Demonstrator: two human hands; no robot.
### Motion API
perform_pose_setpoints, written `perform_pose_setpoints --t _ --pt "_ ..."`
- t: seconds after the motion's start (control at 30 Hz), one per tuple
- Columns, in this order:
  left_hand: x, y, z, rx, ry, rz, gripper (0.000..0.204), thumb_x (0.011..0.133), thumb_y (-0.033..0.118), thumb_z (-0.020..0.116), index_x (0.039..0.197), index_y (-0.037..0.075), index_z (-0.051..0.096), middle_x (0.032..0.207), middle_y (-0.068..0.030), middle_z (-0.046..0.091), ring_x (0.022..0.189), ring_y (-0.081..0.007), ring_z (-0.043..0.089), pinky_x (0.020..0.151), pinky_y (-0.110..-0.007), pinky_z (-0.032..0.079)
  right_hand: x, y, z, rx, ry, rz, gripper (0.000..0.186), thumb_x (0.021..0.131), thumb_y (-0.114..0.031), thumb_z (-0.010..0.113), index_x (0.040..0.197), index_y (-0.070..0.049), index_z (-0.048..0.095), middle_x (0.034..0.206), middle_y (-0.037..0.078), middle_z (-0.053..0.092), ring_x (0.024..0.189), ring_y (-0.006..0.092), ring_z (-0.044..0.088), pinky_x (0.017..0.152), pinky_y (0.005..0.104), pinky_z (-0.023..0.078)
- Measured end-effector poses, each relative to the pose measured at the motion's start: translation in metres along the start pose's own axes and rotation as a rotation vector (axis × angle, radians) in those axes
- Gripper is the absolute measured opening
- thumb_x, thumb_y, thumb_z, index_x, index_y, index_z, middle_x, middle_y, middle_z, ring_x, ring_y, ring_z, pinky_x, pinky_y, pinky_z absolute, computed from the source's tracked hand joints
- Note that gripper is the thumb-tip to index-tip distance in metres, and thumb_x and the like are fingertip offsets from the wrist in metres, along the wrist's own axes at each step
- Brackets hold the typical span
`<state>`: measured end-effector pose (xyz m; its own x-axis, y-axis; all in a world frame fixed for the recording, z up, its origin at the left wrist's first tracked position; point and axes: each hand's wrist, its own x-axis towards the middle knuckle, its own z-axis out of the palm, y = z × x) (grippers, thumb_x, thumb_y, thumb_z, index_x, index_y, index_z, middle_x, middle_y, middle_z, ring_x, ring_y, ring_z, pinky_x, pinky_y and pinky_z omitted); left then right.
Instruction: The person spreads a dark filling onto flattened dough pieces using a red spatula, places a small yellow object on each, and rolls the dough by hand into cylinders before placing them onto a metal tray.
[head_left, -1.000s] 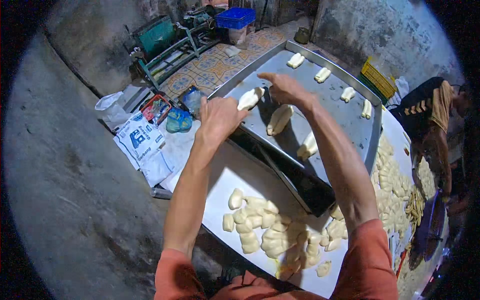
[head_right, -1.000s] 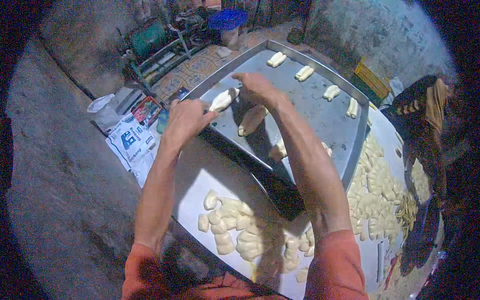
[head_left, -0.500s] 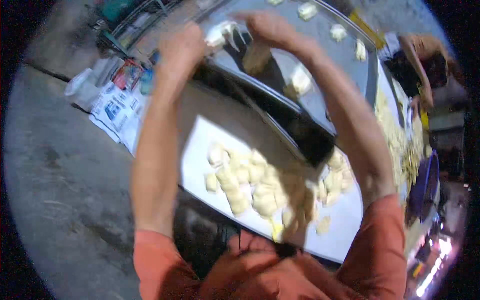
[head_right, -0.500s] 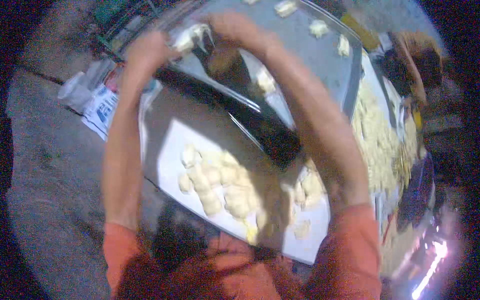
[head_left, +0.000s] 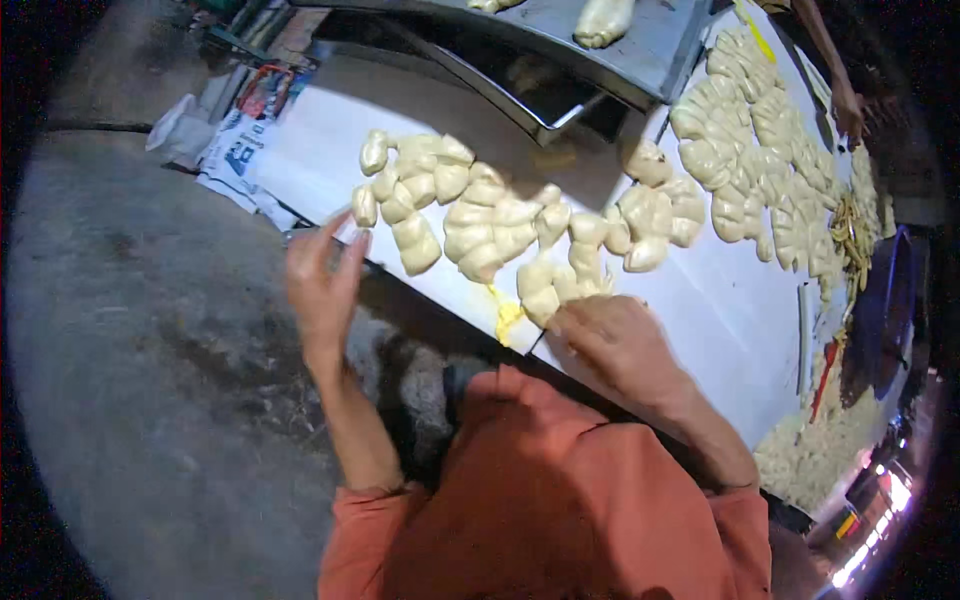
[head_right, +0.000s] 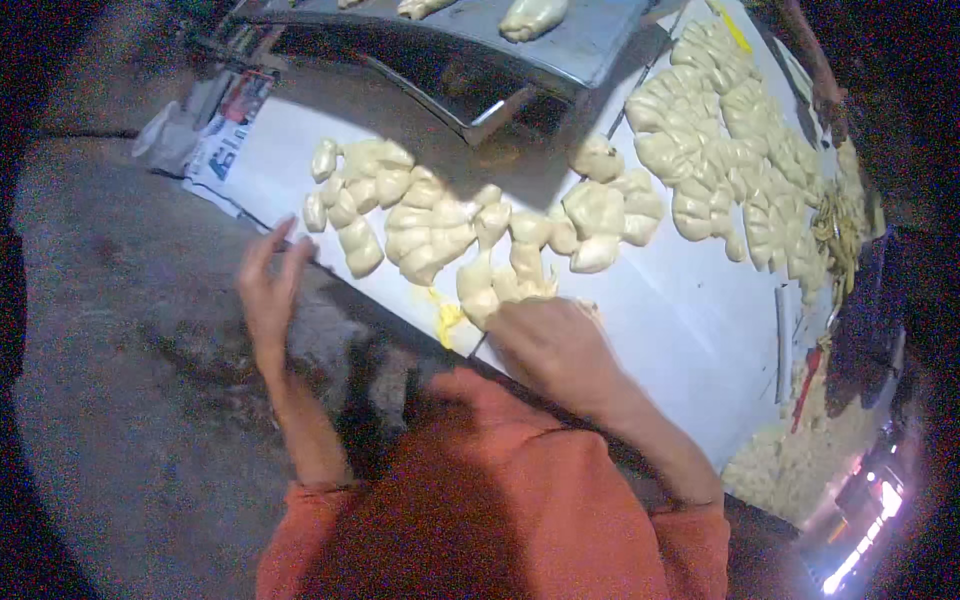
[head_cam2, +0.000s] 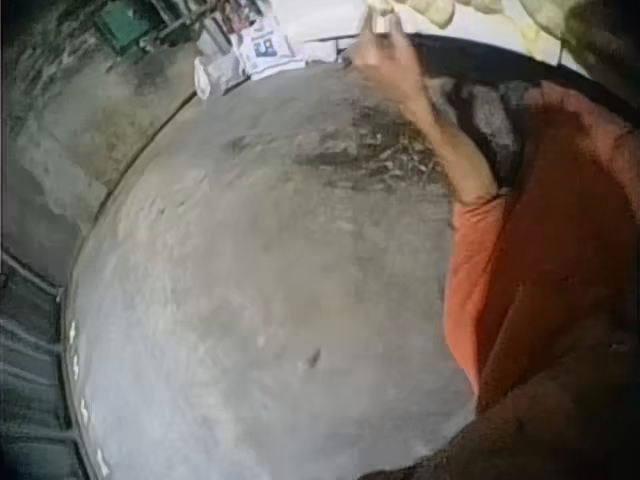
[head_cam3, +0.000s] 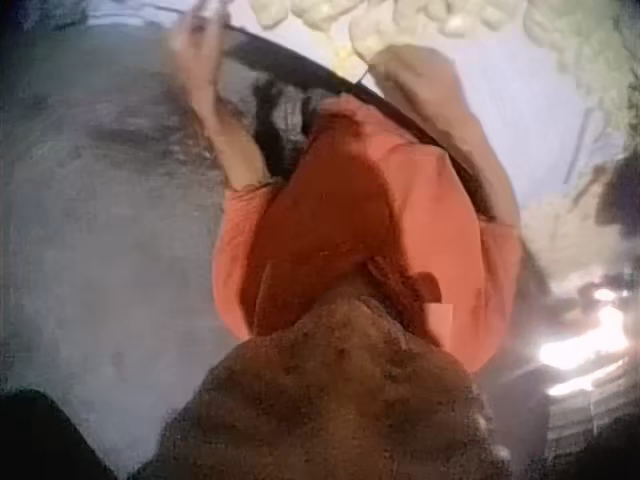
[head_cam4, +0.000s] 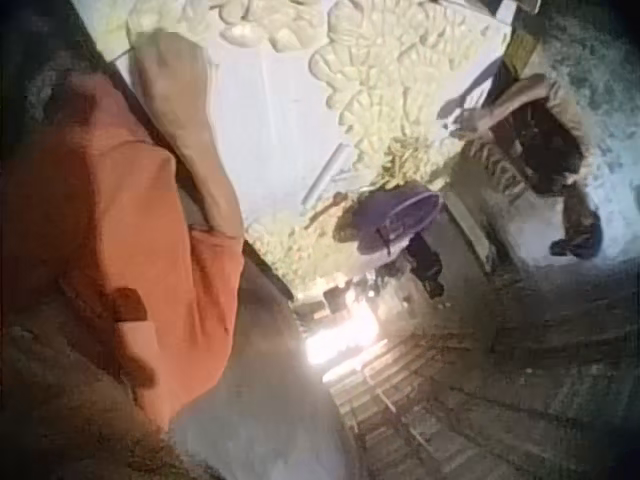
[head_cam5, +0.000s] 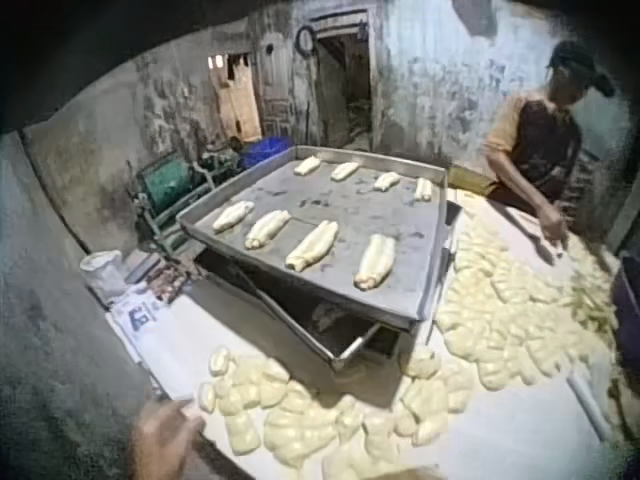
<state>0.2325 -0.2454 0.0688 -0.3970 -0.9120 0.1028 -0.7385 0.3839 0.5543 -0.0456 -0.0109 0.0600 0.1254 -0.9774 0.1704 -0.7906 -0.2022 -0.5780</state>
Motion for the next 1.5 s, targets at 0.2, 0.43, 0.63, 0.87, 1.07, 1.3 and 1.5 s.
perform_pose_setpoints --t 0.2,0.43,0.63,0.87,1.07,1.3,1.5 --pt "-0.077 0.032 0.023 -0.043 0.047 -0.052 0.034 0.091 0.019 0.077 0.123 0.008 0.074 0.115 -0.0151 0.073 0.106 -0.0262 0.067 0.097 -0.039 0.051 -0.022 -0.021 0.072 -0.257 0.030 -0.277 0.048 0.089 -0.023 0.061 0.133 -0.003 0.060 0.139 0.013 0.059 0.130 0.0280 0.054 0.110 0.0480 0.042" --pt "-0.117 0.059 0.031 0.000 0.091 -0.003 0.033 0.094 0.026 0.074 0.121 0.007 0.074 0.114 -0.0131 0.075 0.109 -0.0279 0.068 0.109 -0.048 0.040 -0.063 -0.008 0.053 -0.283 0.156 -0.066 0.037 0.087 -0.035 0.074 0.111 -0.008 0.066 0.114 0.007 0.063 0.119 0.0241 0.058 0.109 0.0518 0.039" --pt "-0.138 0.052 0.035 -0.027 0.073 -0.039 0.034 0.092 0.018 0.075 0.123 0.004 0.073 0.115 -0.0152 0.073 0.110 -0.0264 0.067 0.098 -0.038 0.051 -0.202 0.015 -0.036 -0.547 0.314 0.349 0.049 0.071 -0.008 0.084 0.115 -0.001 0.063 0.122 0.018 0.064 0.114 0.0386 0.060 0.098 0.0545 0.044" --pt "-0.093 0.093 0.074 -0.109 -0.087 0.147 0.031 0.093 0.023 0.073 0.117 0.003 0.072 0.108 -0.0151 0.075 0.103 -0.0303 0.070 0.114 -0.051 0.034 -0.244 0.003 0.007 -0.307 -0.034 0.830 0.084 0.101 -0.053 0.052 0.158 0.004 0.028 0.167 0.024 0.024 0.156 0.0386 0.018 0.123 0.0648 0.005" --pt "-0.058 0.118 0.082 -0.114 -0.195 0.395 0.032 0.094 0.027 0.073 0.117 0.005 0.072 0.114 -0.0128 0.075 0.106 -0.0311 0.069 0.114 -0.057 0.031 -0.218 0.055 -0.044 -0.453 0.265 1.176 0.059 0.101 -0.038 0.054 0.141 0.005 0.053 0.150 0.028 0.049 0.144 0.0418 0.040 0.120 0.0634 0.020" --pt "-0.016 0.159 0.122 -0.214 -0.328 0.543 0.039 0.091 0.030 0.074 0.120 0.005 0.072 0.118 -0.0143 0.074 0.109 -0.0310 0.069 0.113 -0.053 0.037 -0.075 0.077 -0.034 -0.028 0.621 0.980 0.040 0.092 -0.034 0.069 0.113 0.000 0.070 0.108 0.020 0.070 0.102 0.0379 0.066 0.089 0.0479 0.050" --pt "0.021 0.194 0.174 -0.213 -0.408 0.751 0.034 0.088 0.015 0.069 0.122 0.010 0.071 0.125 -0.0118 0.070 0.119 -0.0303 0.063 0.103 -0.045 0.043 -0.012 0.091 -0.015 -0.140 0.611 0.957 0.038 0.087 -0.038 0.070 0.101 -0.003 0.066 0.097 0.017 0.067 0.099 0.0363 0.063 0.082 0.0516 0.046"
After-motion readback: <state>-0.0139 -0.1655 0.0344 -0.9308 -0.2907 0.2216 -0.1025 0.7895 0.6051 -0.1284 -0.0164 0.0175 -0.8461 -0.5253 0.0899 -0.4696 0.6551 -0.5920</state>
